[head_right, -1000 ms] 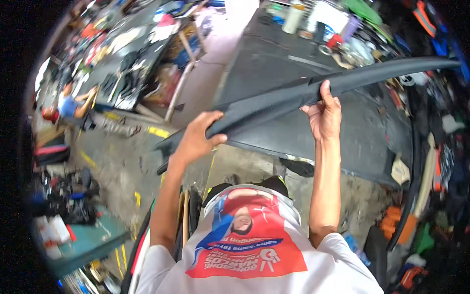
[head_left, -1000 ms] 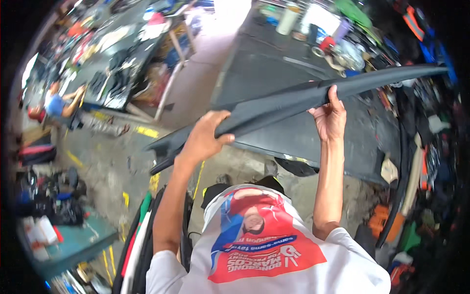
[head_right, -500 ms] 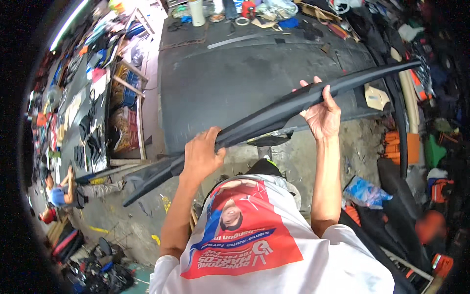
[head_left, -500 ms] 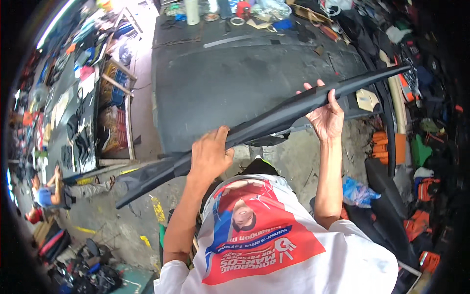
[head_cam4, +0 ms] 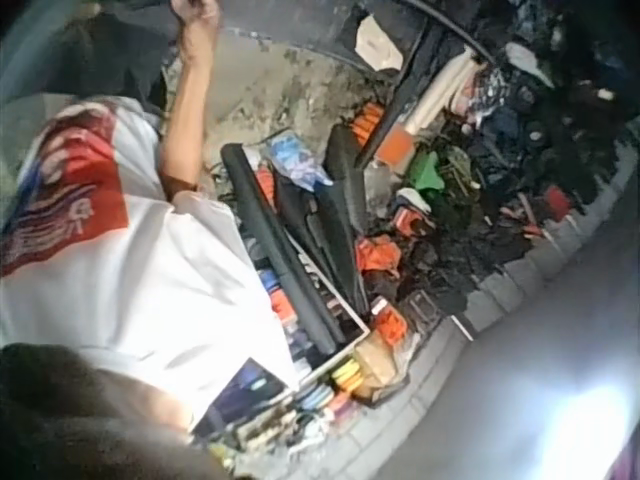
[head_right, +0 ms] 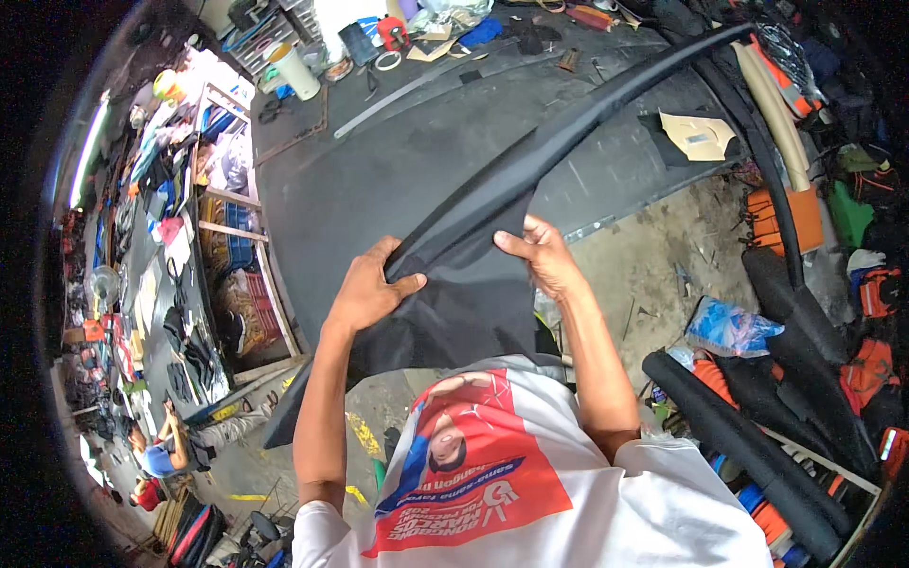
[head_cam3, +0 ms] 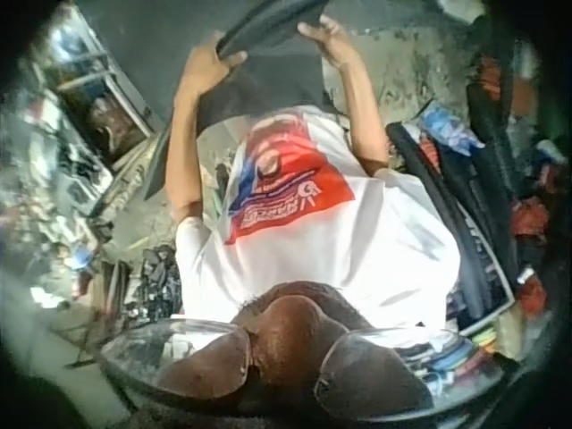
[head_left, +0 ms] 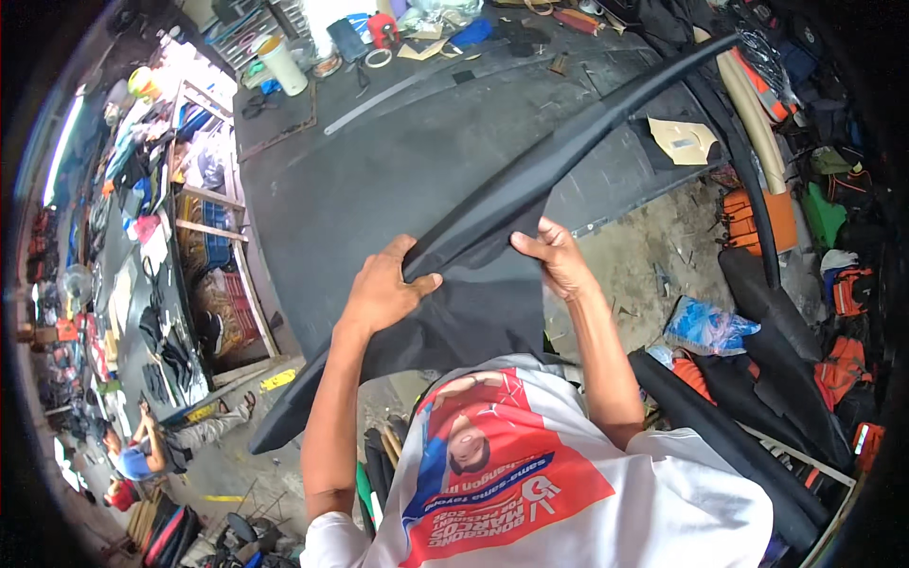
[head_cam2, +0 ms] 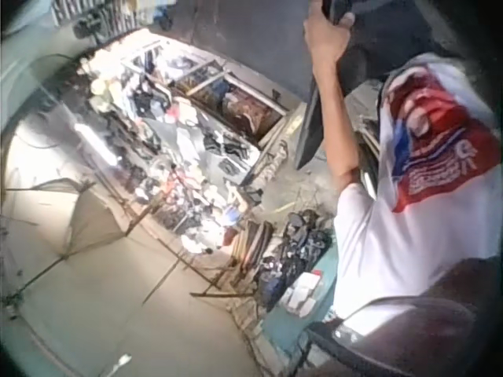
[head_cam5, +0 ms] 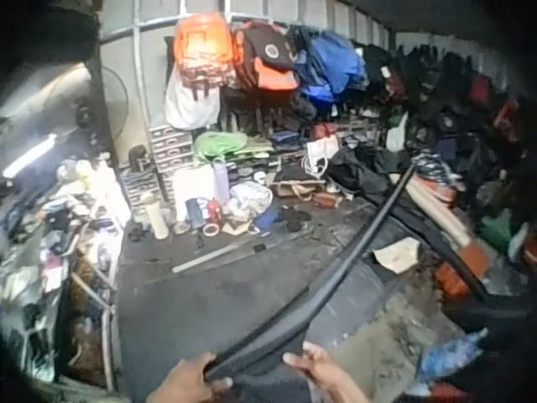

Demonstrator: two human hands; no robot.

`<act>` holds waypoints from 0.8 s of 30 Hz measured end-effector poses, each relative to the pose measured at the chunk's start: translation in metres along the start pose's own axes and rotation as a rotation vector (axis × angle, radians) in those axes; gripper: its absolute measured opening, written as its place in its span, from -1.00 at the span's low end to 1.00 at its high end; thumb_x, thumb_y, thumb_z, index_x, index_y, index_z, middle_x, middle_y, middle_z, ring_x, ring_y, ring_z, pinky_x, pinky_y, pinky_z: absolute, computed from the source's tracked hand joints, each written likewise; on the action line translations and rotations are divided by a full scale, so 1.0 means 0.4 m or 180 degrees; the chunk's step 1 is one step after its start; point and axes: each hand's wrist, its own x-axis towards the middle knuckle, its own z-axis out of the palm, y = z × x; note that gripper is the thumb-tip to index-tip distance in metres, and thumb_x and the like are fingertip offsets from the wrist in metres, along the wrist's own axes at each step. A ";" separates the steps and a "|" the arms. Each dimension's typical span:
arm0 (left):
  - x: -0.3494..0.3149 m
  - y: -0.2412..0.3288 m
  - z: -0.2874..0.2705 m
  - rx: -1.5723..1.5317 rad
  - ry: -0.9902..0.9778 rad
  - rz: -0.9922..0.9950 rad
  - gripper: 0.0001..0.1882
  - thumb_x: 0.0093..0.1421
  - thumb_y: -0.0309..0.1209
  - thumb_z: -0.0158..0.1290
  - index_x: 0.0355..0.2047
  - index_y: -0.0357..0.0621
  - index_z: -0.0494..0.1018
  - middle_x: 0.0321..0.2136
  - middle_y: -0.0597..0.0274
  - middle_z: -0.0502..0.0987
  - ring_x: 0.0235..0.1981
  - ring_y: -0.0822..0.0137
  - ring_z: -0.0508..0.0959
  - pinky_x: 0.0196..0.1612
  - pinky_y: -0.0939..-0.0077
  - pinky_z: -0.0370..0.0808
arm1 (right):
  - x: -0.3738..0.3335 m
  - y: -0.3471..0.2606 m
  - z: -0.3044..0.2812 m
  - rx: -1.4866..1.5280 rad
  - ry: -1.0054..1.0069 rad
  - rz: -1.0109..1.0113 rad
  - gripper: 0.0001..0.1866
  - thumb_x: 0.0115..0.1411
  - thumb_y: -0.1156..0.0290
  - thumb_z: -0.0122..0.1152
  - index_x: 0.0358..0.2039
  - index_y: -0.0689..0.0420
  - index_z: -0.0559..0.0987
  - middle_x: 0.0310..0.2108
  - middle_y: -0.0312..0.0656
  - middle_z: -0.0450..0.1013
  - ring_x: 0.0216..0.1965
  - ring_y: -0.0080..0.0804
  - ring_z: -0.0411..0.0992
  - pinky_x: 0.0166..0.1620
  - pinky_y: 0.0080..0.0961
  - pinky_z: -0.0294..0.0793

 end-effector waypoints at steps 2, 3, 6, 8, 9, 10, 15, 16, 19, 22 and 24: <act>0.080 0.024 0.013 0.0115 0.0038 -0.0020 -0.44 0.10 -0.23 0.38 0.02 -0.30 0.51 -0.18 -0.22 0.63 -0.11 -0.14 0.65 0.05 0.16 0.52 | 0.061 -0.017 -0.034 0.0183 0.0163 0.0237 -0.48 0.19 0.56 0.44 0.17 0.23 0.54 0.07 -0.20 0.58 0.12 -0.46 0.50 0.18 -0.43 0.50; 0.132 0.041 0.018 0.0270 0.0092 -0.0093 -0.41 0.10 -0.21 0.39 0.05 -0.27 0.49 -0.13 -0.20 0.63 -0.07 -0.12 0.63 0.08 0.14 0.50 | 0.112 -0.012 -0.072 0.0098 0.0419 0.0184 -0.51 0.21 0.53 0.43 0.15 0.23 0.55 0.04 -0.19 0.59 0.08 -0.45 0.53 0.15 -0.43 0.52; 0.295 0.048 0.032 0.0941 0.0313 -0.0082 -0.27 0.10 -0.08 0.39 0.20 -0.14 0.41 0.08 -0.14 0.54 0.15 -0.09 0.52 0.19 0.02 0.41 | 0.270 0.023 -0.152 -0.0233 0.1438 -0.0018 -0.67 0.26 0.46 0.40 0.02 0.24 0.59 -0.11 -0.20 0.63 -0.12 -0.45 0.58 0.00 -0.46 0.57; 0.369 0.041 0.050 0.1273 0.0347 0.0060 -0.18 0.11 0.00 0.38 0.29 -0.07 0.36 0.20 -0.14 0.48 0.28 -0.08 0.44 0.25 -0.04 0.36 | 0.362 0.040 -0.234 -0.0776 0.1761 0.0066 -0.82 0.28 0.44 0.39 -0.18 0.25 0.62 -0.27 -0.27 0.60 -0.30 -0.51 0.51 -0.18 -0.47 0.54; 0.398 0.040 0.047 0.1516 0.0389 -0.0127 -0.13 0.13 0.09 0.33 0.35 -0.02 0.31 0.27 -0.14 0.40 0.34 -0.09 0.35 0.30 -0.09 0.31 | 0.405 0.055 -0.293 -0.1101 0.1507 0.0297 -0.85 0.29 0.44 0.38 -0.29 0.26 0.61 -0.34 -0.31 0.57 -0.36 -0.55 0.45 -0.26 -0.46 0.49; 0.430 0.044 0.050 0.1754 0.0448 -0.0266 -0.07 0.15 0.18 0.27 0.41 0.03 0.26 0.34 -0.14 0.32 0.40 -0.11 0.27 0.34 -0.13 0.26 | 0.425 0.063 -0.348 -0.1105 0.1485 0.0355 -0.85 0.29 0.44 0.38 -0.29 0.26 0.61 -0.34 -0.31 0.57 -0.36 -0.55 0.45 -0.26 -0.46 0.49; 0.410 -0.136 0.093 0.1532 0.0508 -0.0928 -0.12 0.25 0.24 0.13 0.44 0.07 0.23 0.35 -0.16 0.30 0.37 -0.17 0.30 0.36 -0.10 0.28 | 0.434 0.062 -0.451 -0.1317 0.1627 0.0496 -0.80 0.32 0.44 0.34 -0.44 0.18 0.53 -0.43 -0.38 0.46 -0.39 -0.57 0.29 -0.30 -0.47 0.35; 0.390 -0.186 0.110 0.1499 0.0483 -0.1019 -0.15 0.28 0.22 0.10 0.43 0.05 0.25 0.35 -0.16 0.31 0.36 -0.18 0.31 0.35 -0.09 0.29 | 0.421 0.055 -0.458 -0.1361 0.1647 0.0502 -0.80 0.32 0.44 0.33 -0.43 0.17 0.52 -0.43 -0.38 0.45 -0.38 -0.57 0.29 -0.29 -0.48 0.34; 0.378 -0.251 0.160 0.1452 0.0447 -0.1164 -0.22 0.33 0.20 0.04 0.39 0.00 0.30 0.33 -0.15 0.32 0.33 -0.20 0.33 0.33 -0.06 0.31 | 0.368 0.076 -0.547 -0.2031 0.1625 0.0273 -0.84 0.35 0.43 0.30 -0.38 0.14 0.53 -0.41 -0.41 0.45 -0.36 -0.60 0.28 -0.25 -0.52 0.34; 0.383 -0.216 0.237 0.1529 0.0283 -0.0884 -0.29 0.38 0.14 0.00 0.34 -0.09 0.36 0.25 -0.14 0.40 0.25 -0.23 0.41 0.26 -0.05 0.39 | 0.303 0.082 -0.631 -0.2232 0.1680 0.0308 -0.86 0.35 0.43 0.26 -0.26 0.25 0.57 -0.36 -0.32 0.51 -0.28 -0.55 0.35 -0.16 -0.50 0.40; 0.403 -0.159 0.284 0.1599 0.0277 -0.0664 -0.30 0.36 0.11 0.05 0.31 -0.11 0.36 0.20 -0.16 0.43 0.21 -0.24 0.45 0.22 -0.06 0.43 | 0.247 0.074 -0.666 -0.1981 0.1683 0.0337 -0.87 0.35 0.41 0.27 -0.25 0.22 0.58 -0.36 -0.35 0.50 -0.28 -0.58 0.35 -0.16 -0.52 0.39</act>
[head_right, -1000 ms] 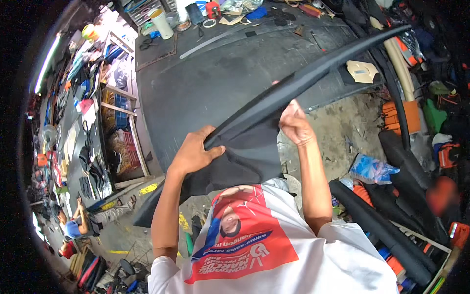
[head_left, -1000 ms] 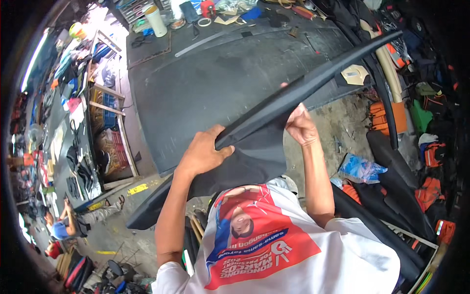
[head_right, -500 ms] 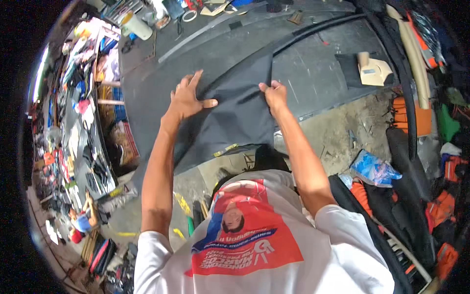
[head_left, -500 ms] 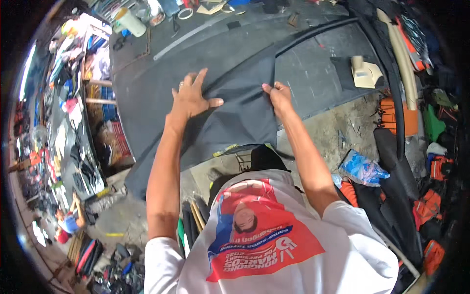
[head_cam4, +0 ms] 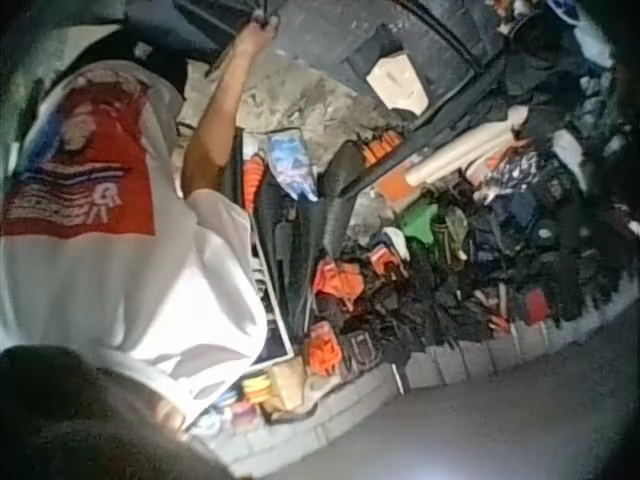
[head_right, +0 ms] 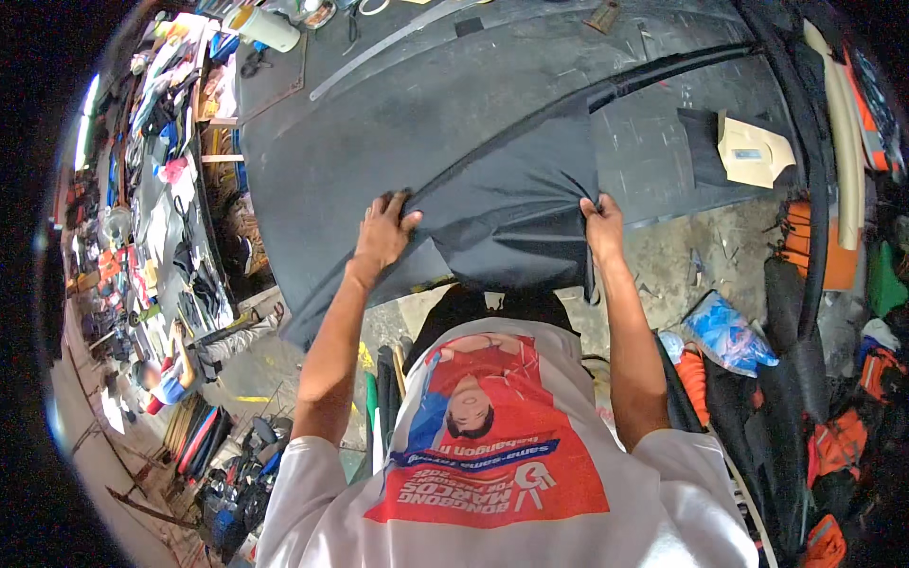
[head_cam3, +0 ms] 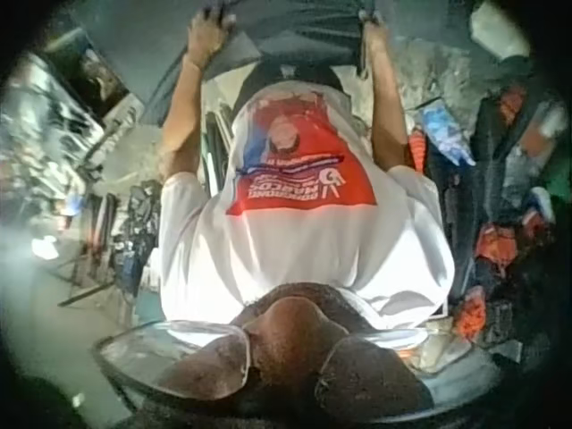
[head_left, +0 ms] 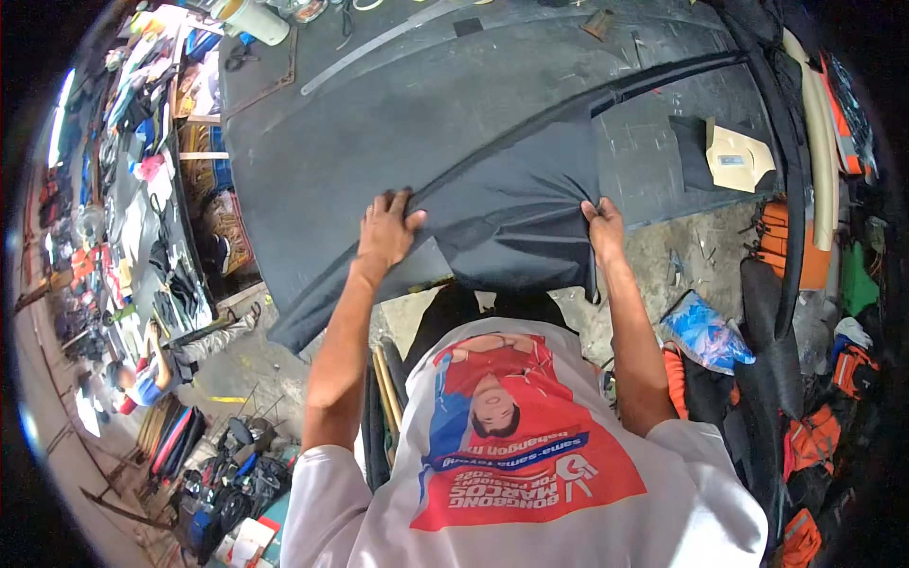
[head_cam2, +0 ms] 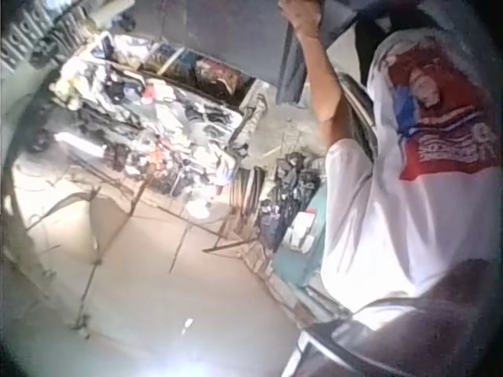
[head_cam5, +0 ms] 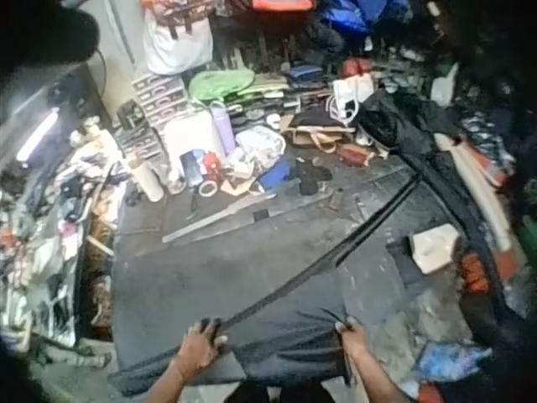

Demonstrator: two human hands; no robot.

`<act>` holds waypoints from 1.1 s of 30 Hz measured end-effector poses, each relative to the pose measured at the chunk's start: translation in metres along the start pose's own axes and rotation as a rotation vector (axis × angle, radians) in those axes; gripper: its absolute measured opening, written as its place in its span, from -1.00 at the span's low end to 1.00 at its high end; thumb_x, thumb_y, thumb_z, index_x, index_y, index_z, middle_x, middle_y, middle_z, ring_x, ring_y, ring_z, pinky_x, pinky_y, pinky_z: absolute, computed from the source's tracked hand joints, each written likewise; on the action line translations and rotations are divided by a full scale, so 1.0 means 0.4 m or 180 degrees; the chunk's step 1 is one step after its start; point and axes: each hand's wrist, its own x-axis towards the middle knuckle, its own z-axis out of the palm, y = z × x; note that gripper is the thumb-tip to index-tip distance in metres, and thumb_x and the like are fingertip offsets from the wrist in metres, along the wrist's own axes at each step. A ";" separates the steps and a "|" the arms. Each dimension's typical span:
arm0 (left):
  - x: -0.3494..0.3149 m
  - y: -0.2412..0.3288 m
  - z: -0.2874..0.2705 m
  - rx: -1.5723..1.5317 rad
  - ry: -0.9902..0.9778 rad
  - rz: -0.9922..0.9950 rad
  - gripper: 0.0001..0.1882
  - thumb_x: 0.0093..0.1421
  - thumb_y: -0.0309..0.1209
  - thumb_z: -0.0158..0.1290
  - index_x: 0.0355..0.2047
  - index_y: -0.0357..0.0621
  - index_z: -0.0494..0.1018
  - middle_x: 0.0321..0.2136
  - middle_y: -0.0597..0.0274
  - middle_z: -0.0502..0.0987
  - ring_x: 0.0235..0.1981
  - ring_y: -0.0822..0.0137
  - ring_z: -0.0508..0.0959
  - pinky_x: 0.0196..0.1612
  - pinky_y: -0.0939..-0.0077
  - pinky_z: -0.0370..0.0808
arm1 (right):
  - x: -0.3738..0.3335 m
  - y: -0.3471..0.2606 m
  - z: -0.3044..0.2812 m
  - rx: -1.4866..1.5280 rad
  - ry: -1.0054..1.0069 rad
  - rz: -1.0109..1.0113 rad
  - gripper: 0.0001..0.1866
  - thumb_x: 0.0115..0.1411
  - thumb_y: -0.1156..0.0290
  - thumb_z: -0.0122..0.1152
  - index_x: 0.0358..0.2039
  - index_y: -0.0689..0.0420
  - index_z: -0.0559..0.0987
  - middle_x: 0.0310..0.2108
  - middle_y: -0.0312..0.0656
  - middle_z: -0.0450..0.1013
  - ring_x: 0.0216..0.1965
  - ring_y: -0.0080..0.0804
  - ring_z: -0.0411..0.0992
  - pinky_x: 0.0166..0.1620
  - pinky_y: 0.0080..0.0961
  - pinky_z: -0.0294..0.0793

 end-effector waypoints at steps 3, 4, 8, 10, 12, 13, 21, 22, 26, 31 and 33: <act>0.015 0.093 0.006 0.0105 -0.0262 0.0165 -0.32 0.31 0.03 0.14 0.29 -0.12 0.35 0.16 -0.16 0.47 0.17 -0.23 0.49 0.17 -0.05 0.47 | -0.039 -0.026 -0.056 0.0496 -0.0069 0.0004 -0.89 0.36 0.39 0.30 -0.24 0.15 0.60 -0.36 -0.41 0.49 -0.30 -0.63 0.34 -0.15 -0.56 0.39; 0.020 0.109 0.008 0.0165 -0.0649 0.0096 -0.32 0.28 -0.01 0.18 0.28 -0.10 0.34 0.16 -0.13 0.48 0.16 -0.21 0.51 0.17 -0.05 0.47 | -0.059 -0.052 -0.072 0.0454 -0.0235 0.0149 -0.86 0.33 0.39 0.35 -0.20 0.17 0.62 -0.33 -0.41 0.52 -0.27 -0.63 0.37 -0.13 -0.56 0.41; 0.047 0.085 0.045 0.0050 -0.0639 0.0236 -0.36 0.17 -0.13 0.29 0.16 -0.11 0.35 -0.03 -0.22 0.57 0.00 -0.25 0.58 0.03 -0.09 0.53 | -0.111 -0.103 -0.095 0.0484 -0.0830 0.0079 -0.67 0.20 0.40 0.48 -0.06 0.25 0.65 -0.22 -0.34 0.61 -0.24 -0.58 0.47 -0.10 -0.49 0.48; 0.086 0.069 0.017 -0.0039 -0.0473 0.0372 -0.38 0.13 -0.16 0.33 0.11 -0.12 0.36 -0.12 -0.28 0.61 -0.08 -0.29 0.62 -0.04 -0.11 0.56 | -0.089 -0.139 -0.071 0.0399 -0.0828 0.0090 -0.65 0.18 0.40 0.50 -0.06 0.26 0.65 -0.22 -0.32 0.62 -0.23 -0.58 0.48 -0.09 -0.48 0.49; 0.117 0.064 -0.087 0.0008 -0.0314 0.0351 -0.44 0.12 -0.23 0.31 0.06 -0.12 0.36 -0.25 -0.24 0.64 -0.17 -0.28 0.64 -0.11 -0.13 0.55 | -0.089 -0.167 -0.043 0.0181 -0.0884 0.0265 -0.60 0.13 0.42 0.54 -0.05 0.28 0.65 -0.22 -0.29 0.64 -0.23 -0.56 0.50 -0.08 -0.47 0.51; 0.142 0.056 -0.135 0.0029 -0.0204 0.0354 -0.47 0.11 -0.26 0.30 0.04 -0.12 0.37 -0.32 -0.21 0.65 -0.21 -0.28 0.65 -0.14 -0.15 0.55 | -0.073 -0.183 -0.021 0.0180 -0.0827 0.0229 -0.60 0.13 0.42 0.54 -0.05 0.28 0.65 -0.22 -0.29 0.64 -0.23 -0.56 0.50 -0.08 -0.47 0.51; 0.224 -0.207 -0.337 0.0494 0.0455 0.0089 -0.04 -0.05 -0.20 0.45 0.36 0.12 0.24 0.22 -0.15 0.39 0.18 -0.20 0.45 0.17 -0.24 0.38 | 0.030 -0.337 0.208 0.0407 -0.1021 0.0227 -0.67 0.16 0.43 0.51 -0.10 0.29 0.67 -0.28 -0.32 0.63 -0.29 -0.56 0.50 -0.18 -0.46 0.52; 0.228 -0.196 -0.376 0.0880 0.0040 0.0020 0.11 -0.09 -0.15 0.47 0.46 0.23 0.15 0.32 -0.10 0.29 0.27 -0.19 0.37 0.26 -0.37 0.26 | 0.060 -0.286 0.195 0.0416 -0.0979 0.0273 -0.67 0.16 0.43 0.51 -0.10 0.29 0.67 -0.28 -0.32 0.63 -0.29 -0.56 0.50 -0.18 -0.46 0.52; 0.307 -0.268 -0.289 0.0674 -0.0254 0.0165 0.31 -0.17 0.00 0.51 0.54 0.41 -0.02 0.35 -0.05 0.23 0.33 -0.17 0.29 0.31 -0.58 0.04 | 0.074 -0.163 0.172 -0.0451 -0.0815 0.0256 -0.58 0.12 0.46 0.51 -0.03 0.34 0.64 -0.23 -0.20 0.65 -0.25 -0.46 0.54 -0.11 -0.41 0.55; 0.388 -0.273 -0.150 0.0071 0.0104 0.0286 0.01 0.11 -0.04 0.35 0.48 0.12 0.11 0.32 -0.17 0.28 0.28 -0.23 0.34 0.31 -0.25 0.26 | -0.001 -0.131 0.143 -0.0377 -0.0667 0.0392 -0.52 0.08 0.48 0.52 0.01 0.36 0.62 -0.18 -0.17 0.66 -0.20 -0.38 0.56 -0.03 -0.38 0.55; 0.424 -0.258 -0.126 -0.0063 0.0219 0.0319 -0.06 0.16 -0.07 0.32 0.46 0.04 0.14 0.29 -0.20 0.31 0.27 -0.23 0.37 0.30 -0.18 0.32 | -0.035 -0.096 0.108 -0.0462 -0.0682 0.0391 -0.51 0.07 0.49 0.52 0.03 0.34 0.62 -0.17 -0.19 0.66 -0.18 -0.39 0.56 -0.02 -0.39 0.55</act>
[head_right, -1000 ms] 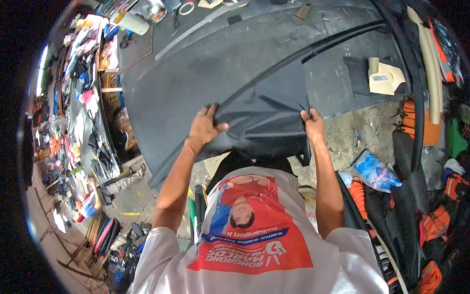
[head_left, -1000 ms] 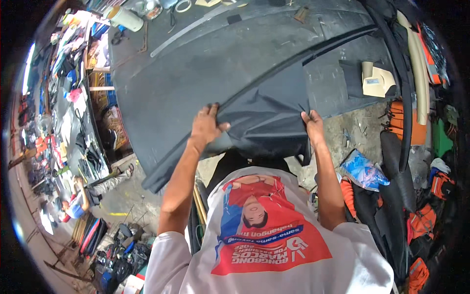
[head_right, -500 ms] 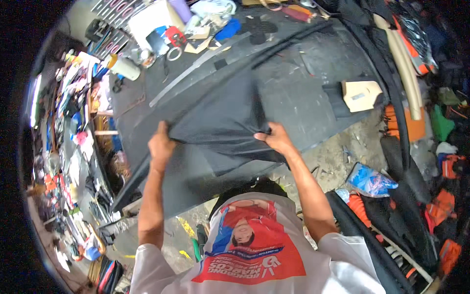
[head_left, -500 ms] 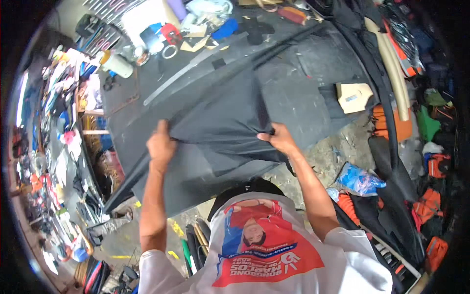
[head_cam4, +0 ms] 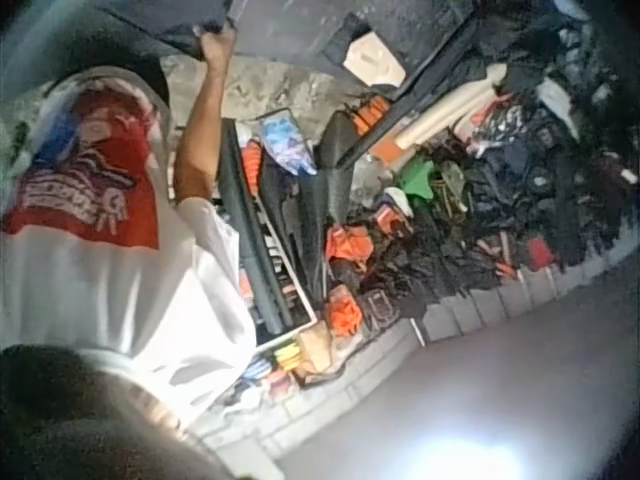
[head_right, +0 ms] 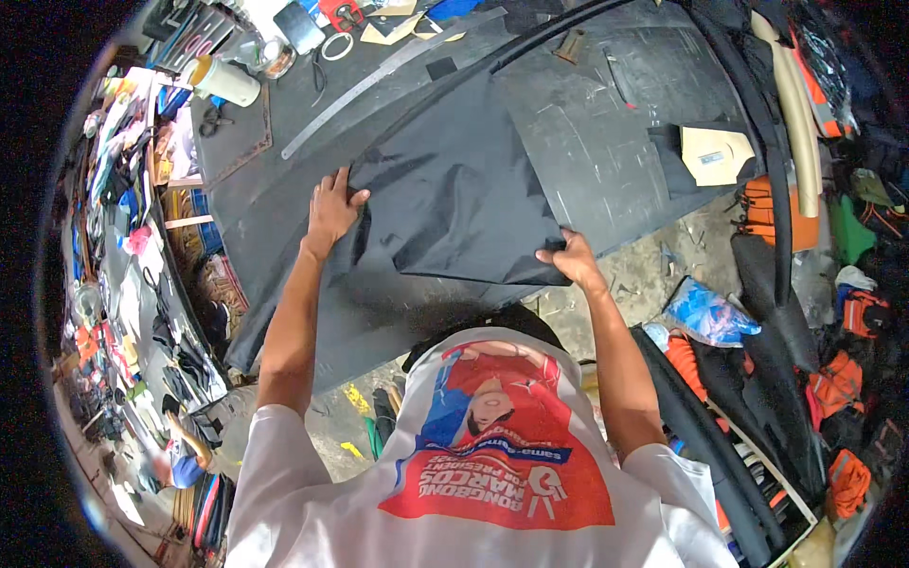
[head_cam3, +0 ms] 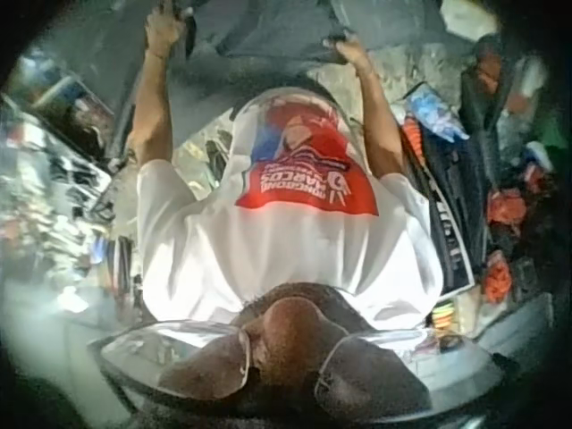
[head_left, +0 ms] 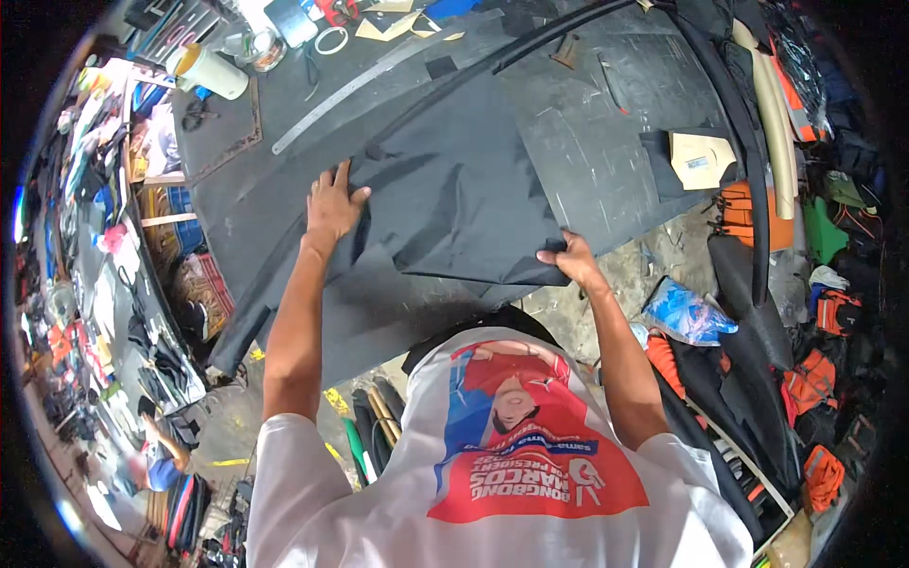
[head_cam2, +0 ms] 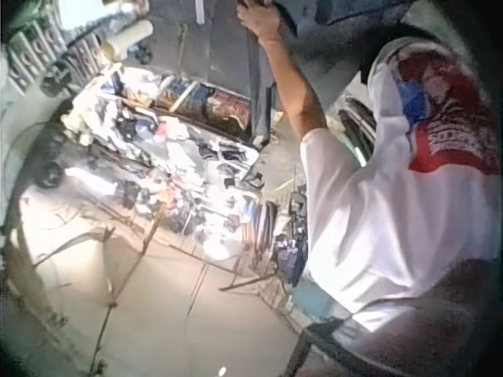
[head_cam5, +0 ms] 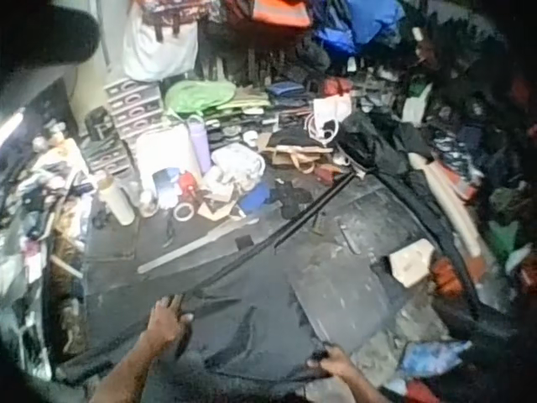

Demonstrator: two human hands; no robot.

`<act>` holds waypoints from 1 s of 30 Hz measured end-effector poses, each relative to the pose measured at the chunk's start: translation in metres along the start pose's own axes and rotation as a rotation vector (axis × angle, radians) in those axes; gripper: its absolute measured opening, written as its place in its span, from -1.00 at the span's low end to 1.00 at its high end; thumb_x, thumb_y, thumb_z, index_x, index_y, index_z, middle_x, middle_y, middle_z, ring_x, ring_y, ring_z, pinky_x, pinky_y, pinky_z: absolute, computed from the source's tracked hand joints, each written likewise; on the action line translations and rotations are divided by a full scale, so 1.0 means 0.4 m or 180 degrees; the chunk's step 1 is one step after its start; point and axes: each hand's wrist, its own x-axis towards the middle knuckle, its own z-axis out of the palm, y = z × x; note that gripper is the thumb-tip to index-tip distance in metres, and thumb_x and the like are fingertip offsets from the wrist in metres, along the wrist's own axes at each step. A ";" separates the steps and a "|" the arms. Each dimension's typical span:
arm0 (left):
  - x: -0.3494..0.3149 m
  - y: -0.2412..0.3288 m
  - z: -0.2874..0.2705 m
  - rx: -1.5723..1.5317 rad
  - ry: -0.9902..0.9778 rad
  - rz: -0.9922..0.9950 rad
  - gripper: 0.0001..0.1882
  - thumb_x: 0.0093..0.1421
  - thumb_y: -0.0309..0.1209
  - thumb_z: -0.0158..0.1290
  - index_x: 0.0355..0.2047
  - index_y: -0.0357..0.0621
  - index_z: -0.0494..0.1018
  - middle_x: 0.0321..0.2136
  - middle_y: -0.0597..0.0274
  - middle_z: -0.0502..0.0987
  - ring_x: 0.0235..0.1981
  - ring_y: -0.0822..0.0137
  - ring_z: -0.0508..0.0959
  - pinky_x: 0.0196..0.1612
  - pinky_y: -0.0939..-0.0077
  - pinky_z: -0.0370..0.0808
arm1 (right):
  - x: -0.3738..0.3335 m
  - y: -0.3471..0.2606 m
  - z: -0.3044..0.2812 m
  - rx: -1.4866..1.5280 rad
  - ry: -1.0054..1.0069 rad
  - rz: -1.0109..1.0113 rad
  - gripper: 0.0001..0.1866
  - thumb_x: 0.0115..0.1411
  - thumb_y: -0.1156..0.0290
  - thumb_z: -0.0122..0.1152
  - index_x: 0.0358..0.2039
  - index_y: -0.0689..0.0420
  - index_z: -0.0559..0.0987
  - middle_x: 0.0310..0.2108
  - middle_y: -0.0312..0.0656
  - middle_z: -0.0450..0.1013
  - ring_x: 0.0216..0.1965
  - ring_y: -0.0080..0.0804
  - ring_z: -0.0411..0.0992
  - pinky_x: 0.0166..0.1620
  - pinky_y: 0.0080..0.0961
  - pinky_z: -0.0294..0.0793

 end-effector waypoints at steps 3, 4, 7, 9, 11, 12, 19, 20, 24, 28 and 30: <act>0.057 0.026 0.008 0.0503 -0.0189 0.0024 -0.31 0.22 -0.15 0.25 0.30 -0.12 0.32 0.08 -0.11 0.46 0.17 -0.16 0.45 0.15 -0.05 0.44 | -0.017 0.034 -0.019 -0.0152 -0.0036 -0.0020 -0.49 0.06 0.51 0.52 0.05 0.30 0.62 -0.16 -0.21 0.65 -0.15 -0.40 0.55 0.00 -0.41 0.54; 0.072 0.022 0.005 0.0504 -0.0212 0.0023 -0.31 0.22 -0.15 0.25 0.30 -0.12 0.32 0.08 -0.11 0.46 0.17 -0.16 0.45 0.15 -0.05 0.44 | -0.022 0.007 -0.025 0.0053 -0.0142 0.0085 -0.47 0.06 0.52 0.53 0.07 0.30 0.61 -0.15 -0.21 0.65 -0.13 -0.41 0.56 0.02 -0.42 0.53; 0.155 0.002 -0.024 0.0786 0.0429 0.0298 -0.47 0.25 -0.17 0.23 0.12 -0.18 0.39 -0.01 -0.10 0.48 0.08 -0.15 0.51 0.08 -0.06 0.48 | -0.038 -0.108 -0.025 0.0509 -0.0324 0.0375 -0.43 0.04 0.53 0.54 0.10 0.28 0.59 -0.12 -0.19 0.65 -0.09 -0.42 0.56 0.06 -0.45 0.51; 0.233 -0.032 -0.051 0.0879 0.0540 0.0152 -0.39 0.24 -0.16 0.23 0.20 -0.16 0.35 -0.03 -0.14 0.48 0.08 -0.19 0.49 0.10 -0.07 0.47 | 0.001 -0.186 0.001 0.0951 -0.0421 0.0413 -0.46 0.04 0.54 0.54 0.05 0.33 0.57 -0.16 -0.26 0.61 -0.14 -0.47 0.50 0.02 -0.50 0.50; 0.278 -0.027 -0.057 0.0939 0.0476 0.0133 -0.29 0.24 -0.13 0.24 0.31 -0.15 0.30 -0.04 -0.17 0.48 0.09 -0.23 0.48 0.12 -0.08 0.46 | 0.054 -0.180 0.017 0.0623 -0.0227 0.0363 -0.49 0.06 0.53 0.53 0.04 0.32 0.58 -0.17 -0.26 0.61 -0.15 -0.47 0.50 0.00 -0.50 0.51; 0.284 -0.006 -0.055 0.1032 0.0623 0.0096 -0.26 0.22 -0.12 0.26 0.32 -0.14 0.29 -0.04 -0.18 0.47 0.09 -0.23 0.47 0.13 -0.08 0.45 | 0.074 -0.171 0.024 0.0275 -0.0043 0.0282 -0.51 0.08 0.53 0.53 0.03 0.30 0.58 -0.18 -0.27 0.61 -0.16 -0.47 0.50 -0.01 -0.50 0.51; 0.124 0.099 -0.015 -0.0486 0.2224 -0.0388 -0.11 0.15 -0.19 0.35 0.38 -0.22 0.18 0.07 -0.22 0.38 0.09 -0.18 0.43 0.18 -0.03 0.37 | 0.096 -0.037 -0.008 0.0171 0.0457 0.0341 -0.71 0.18 0.50 0.47 -0.09 0.18 0.62 -0.25 -0.29 0.60 -0.25 -0.51 0.51 -0.29 -0.47 0.54; 0.056 0.099 0.033 -0.1002 0.2332 -0.0764 -0.09 0.14 -0.26 0.35 0.39 -0.25 0.14 0.07 -0.22 0.38 0.12 -0.17 0.41 0.17 -0.01 0.36 | 0.065 -0.081 -0.014 0.0699 0.0205 0.0589 -0.75 0.20 0.48 0.46 -0.12 0.14 0.62 -0.25 -0.33 0.59 -0.26 -0.56 0.50 -0.36 -0.50 0.50; -0.090 0.119 0.162 -0.2826 0.1899 -0.1836 -0.07 0.19 -0.18 0.36 0.41 -0.27 0.10 -0.09 -0.04 0.48 -0.19 0.13 0.56 -0.13 0.28 0.52 | 0.016 -0.216 -0.026 0.1410 -0.0169 0.0702 -0.80 0.23 0.43 0.46 -0.17 0.06 0.61 -0.29 -0.40 0.57 -0.33 -0.64 0.46 -0.53 -0.57 0.37; -0.105 0.208 0.102 -0.4900 0.1038 -0.2161 -0.04 0.16 -0.16 0.41 0.40 -0.25 0.12 -0.16 0.10 0.49 -0.43 0.36 0.54 -0.39 0.56 0.50 | 0.014 -0.265 -0.071 0.1411 -0.0263 0.0619 -0.77 0.24 0.41 0.46 -0.14 0.04 0.58 -0.31 -0.40 0.56 -0.38 -0.67 0.43 -0.56 -0.62 0.32; -0.112 0.214 0.076 -0.5124 0.0801 -0.2185 -0.02 0.14 -0.18 0.43 0.41 -0.24 0.11 -0.19 0.15 0.49 -0.49 0.42 0.52 -0.45 0.64 0.47 | 0.014 -0.278 -0.084 0.1354 -0.0297 0.0578 -0.75 0.24 0.42 0.45 -0.12 0.04 0.58 -0.32 -0.39 0.56 -0.39 -0.67 0.42 -0.56 -0.63 0.32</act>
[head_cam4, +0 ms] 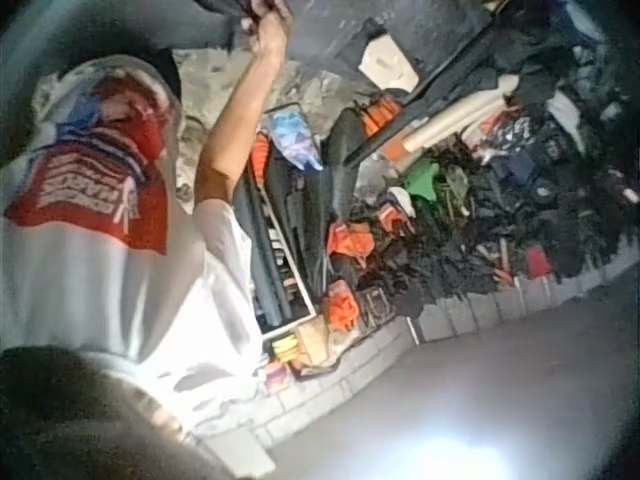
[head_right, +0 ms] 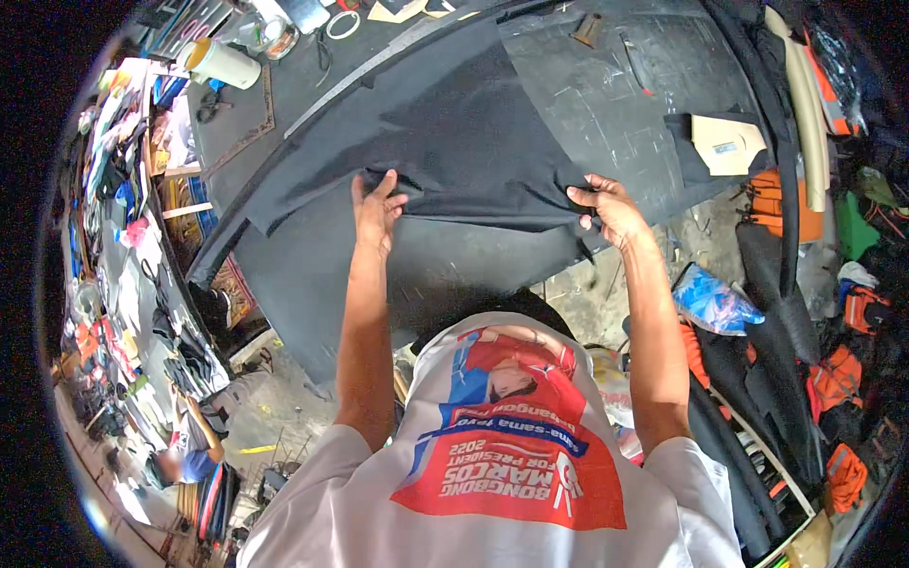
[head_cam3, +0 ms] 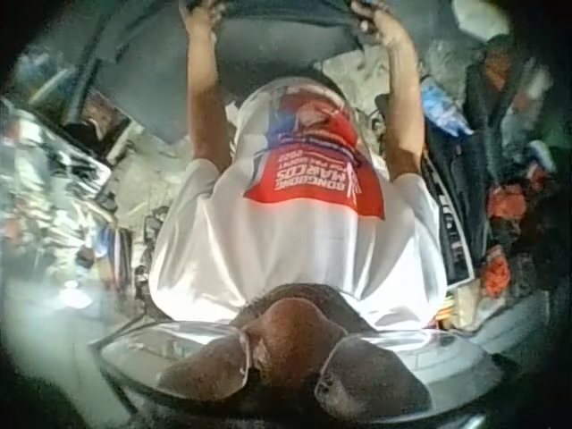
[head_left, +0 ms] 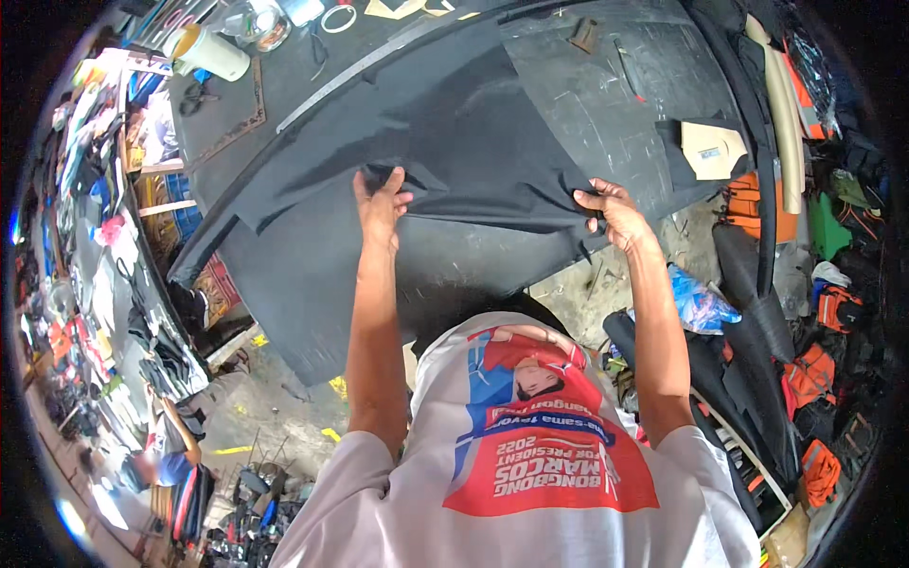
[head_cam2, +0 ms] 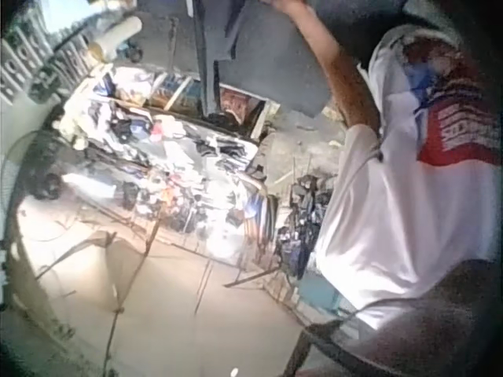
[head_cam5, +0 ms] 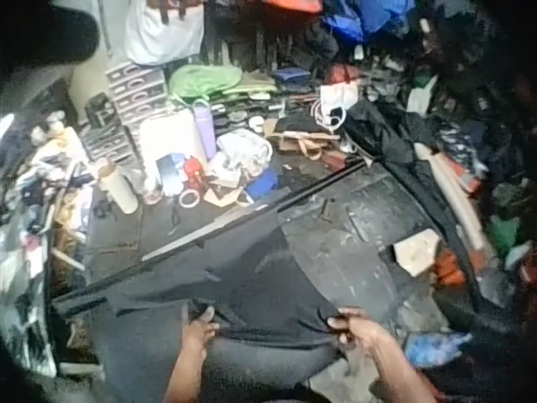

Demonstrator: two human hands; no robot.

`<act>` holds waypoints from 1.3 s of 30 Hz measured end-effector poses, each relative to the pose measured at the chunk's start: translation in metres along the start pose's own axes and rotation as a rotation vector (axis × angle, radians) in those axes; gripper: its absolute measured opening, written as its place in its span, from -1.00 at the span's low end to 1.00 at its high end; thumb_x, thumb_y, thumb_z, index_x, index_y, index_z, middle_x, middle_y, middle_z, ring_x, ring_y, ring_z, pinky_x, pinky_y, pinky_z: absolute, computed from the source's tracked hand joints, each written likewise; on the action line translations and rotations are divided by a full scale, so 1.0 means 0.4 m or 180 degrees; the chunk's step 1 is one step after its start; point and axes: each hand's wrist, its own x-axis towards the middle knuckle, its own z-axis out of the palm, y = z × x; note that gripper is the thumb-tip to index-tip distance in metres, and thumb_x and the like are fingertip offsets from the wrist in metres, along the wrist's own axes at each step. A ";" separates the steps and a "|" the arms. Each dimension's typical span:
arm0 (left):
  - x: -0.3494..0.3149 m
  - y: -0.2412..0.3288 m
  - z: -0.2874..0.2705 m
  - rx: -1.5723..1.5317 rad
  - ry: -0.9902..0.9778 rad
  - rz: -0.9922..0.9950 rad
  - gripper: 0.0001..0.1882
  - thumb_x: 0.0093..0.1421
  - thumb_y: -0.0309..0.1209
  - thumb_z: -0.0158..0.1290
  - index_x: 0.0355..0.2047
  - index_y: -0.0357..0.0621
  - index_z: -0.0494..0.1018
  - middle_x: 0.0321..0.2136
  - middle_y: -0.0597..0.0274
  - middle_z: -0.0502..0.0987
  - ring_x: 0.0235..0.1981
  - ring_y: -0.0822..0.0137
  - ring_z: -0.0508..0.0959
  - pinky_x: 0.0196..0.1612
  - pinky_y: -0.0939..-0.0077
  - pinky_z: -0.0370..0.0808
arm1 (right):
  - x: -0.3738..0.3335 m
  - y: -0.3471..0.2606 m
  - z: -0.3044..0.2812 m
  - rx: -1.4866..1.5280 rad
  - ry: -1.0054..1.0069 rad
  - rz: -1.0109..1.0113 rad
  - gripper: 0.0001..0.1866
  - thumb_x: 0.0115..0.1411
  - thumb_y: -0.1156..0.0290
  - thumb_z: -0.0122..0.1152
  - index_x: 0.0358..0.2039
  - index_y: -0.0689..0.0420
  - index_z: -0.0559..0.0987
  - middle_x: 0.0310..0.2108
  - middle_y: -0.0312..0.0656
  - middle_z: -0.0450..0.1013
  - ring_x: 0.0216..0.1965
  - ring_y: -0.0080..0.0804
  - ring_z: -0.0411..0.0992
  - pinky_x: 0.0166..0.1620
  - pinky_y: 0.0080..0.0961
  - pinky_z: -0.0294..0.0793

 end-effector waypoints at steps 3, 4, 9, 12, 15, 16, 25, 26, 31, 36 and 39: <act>0.027 0.019 -0.064 0.0727 -0.0861 -0.0891 -0.18 0.12 -0.13 0.43 0.29 -0.19 0.33 -0.34 0.31 0.47 -0.55 0.51 0.42 -0.50 0.62 0.35 | -0.014 -0.010 -0.014 0.0159 0.0431 0.0106 -0.62 0.24 0.40 0.46 0.02 0.10 0.54 -0.28 -0.35 0.55 -0.41 -0.63 0.41 -0.53 -0.61 0.38; 0.026 0.005 -0.089 0.0866 -0.0760 -0.0883 -0.20 0.10 -0.13 0.45 0.25 -0.21 0.38 -0.37 0.34 0.46 -0.56 0.53 0.41 -0.52 0.64 0.32 | -0.046 -0.031 -0.004 -0.0209 0.0593 0.0236 -0.52 0.22 0.40 0.47 0.11 0.15 0.50 -0.19 -0.28 0.55 -0.36 -0.58 0.45 -0.50 -0.60 0.43; -0.050 -0.126 -0.336 0.1569 -0.1934 0.1051 -0.49 0.19 -0.27 0.37 0.09 -0.26 0.57 -0.44 0.40 0.47 -0.43 0.51 0.45 -0.36 0.64 0.39 | 0.029 0.078 -0.021 -0.0429 0.0471 0.0315 -0.39 0.22 0.42 0.45 0.22 0.32 0.45 -0.04 -0.08 0.55 -0.16 -0.32 0.63 -0.45 -0.49 0.57; -0.135 -0.133 -0.237 0.1127 -0.0789 -0.0873 -0.71 0.30 -0.24 0.25 -0.08 -0.14 0.62 -0.35 0.40 0.44 -0.34 0.50 0.41 -0.24 0.59 0.37 | 0.029 0.152 -0.068 -0.0446 0.0463 0.0312 -0.57 0.23 0.47 0.42 0.07 0.31 0.52 -0.22 -0.15 0.57 -0.36 -0.36 0.62 -0.50 -0.48 0.52; -0.135 -0.173 -0.280 0.0387 -0.1419 -0.0683 -0.72 0.23 -0.29 0.32 -0.17 -0.17 0.55 -0.30 0.36 0.47 -0.29 0.48 0.43 -0.19 0.52 0.39 | 0.025 0.147 -0.057 -0.0586 0.0341 0.0227 -0.73 0.24 0.49 0.40 -0.10 0.27 0.56 -0.31 -0.20 0.54 -0.52 -0.43 0.55 -0.49 -0.46 0.50; -0.143 -0.171 -0.265 0.0305 -0.1288 -0.0675 -0.73 0.22 -0.29 0.33 -0.20 -0.15 0.53 -0.30 0.37 0.48 -0.28 0.47 0.44 -0.17 0.50 0.39 | 0.027 0.147 -0.070 -0.0553 0.0349 0.0215 -0.73 0.24 0.49 0.40 -0.10 0.27 0.56 -0.31 -0.20 0.54 -0.52 -0.43 0.55 -0.49 -0.46 0.50; -0.265 -0.280 -0.184 0.0536 -0.0370 -0.0250 -0.79 0.22 -0.40 0.30 -0.31 -0.03 0.44 -0.33 0.43 0.52 -0.27 0.39 0.48 -0.13 0.41 0.42 | 0.105 0.195 -0.233 -0.1646 0.0289 -0.0407 -0.87 0.22 0.50 0.38 -0.26 0.20 0.60 -0.47 -0.25 0.55 -0.51 -0.49 0.54 -0.42 -0.45 0.52; -0.289 -0.304 -0.175 0.0378 -0.0085 -0.0070 -0.80 0.22 -0.43 0.29 -0.30 -0.02 0.44 -0.34 0.44 0.52 -0.30 0.39 0.48 -0.17 0.42 0.43 | 0.097 0.189 -0.276 -0.1595 0.0442 -0.0486 -0.87 0.22 0.49 0.38 -0.26 0.19 0.60 -0.48 -0.25 0.55 -0.50 -0.50 0.53 -0.41 -0.45 0.52; -0.298 -0.366 -0.234 0.0488 0.0261 -0.0070 -0.80 0.21 -0.47 0.28 -0.27 -0.06 0.45 -0.37 0.38 0.52 -0.39 0.34 0.51 -0.28 0.47 0.47 | 0.125 0.159 -0.619 -0.1785 0.1634 -0.1554 -0.82 0.14 0.57 0.31 -0.21 0.17 0.61 -0.48 -0.17 0.57 -0.43 -0.42 0.54 -0.33 -0.38 0.54; -0.404 -0.467 -0.222 0.1901 0.1386 0.0571 -0.67 0.21 -0.48 0.28 -0.05 -0.21 0.47 -0.34 0.27 0.55 -0.33 0.33 0.56 -0.21 0.47 0.53 | 0.183 -0.045 -0.883 -0.2789 0.2765 -0.2434 -0.56 0.02 0.67 0.16 -0.05 0.09 0.64 -0.11 0.08 0.48 0.00 0.07 0.42 0.04 -0.16 0.47; -0.405 -0.408 0.011 0.3270 0.1820 0.1423 -0.51 0.22 -0.49 0.27 0.13 -0.31 0.42 -0.27 0.21 0.57 -0.26 0.34 0.58 -0.14 0.46 0.54 | 0.196 -0.143 -0.991 -0.3871 0.2525 -0.2701 -0.48 0.01 0.65 0.18 0.04 0.04 0.63 0.00 0.07 0.46 0.09 0.09 0.37 0.08 -0.06 0.44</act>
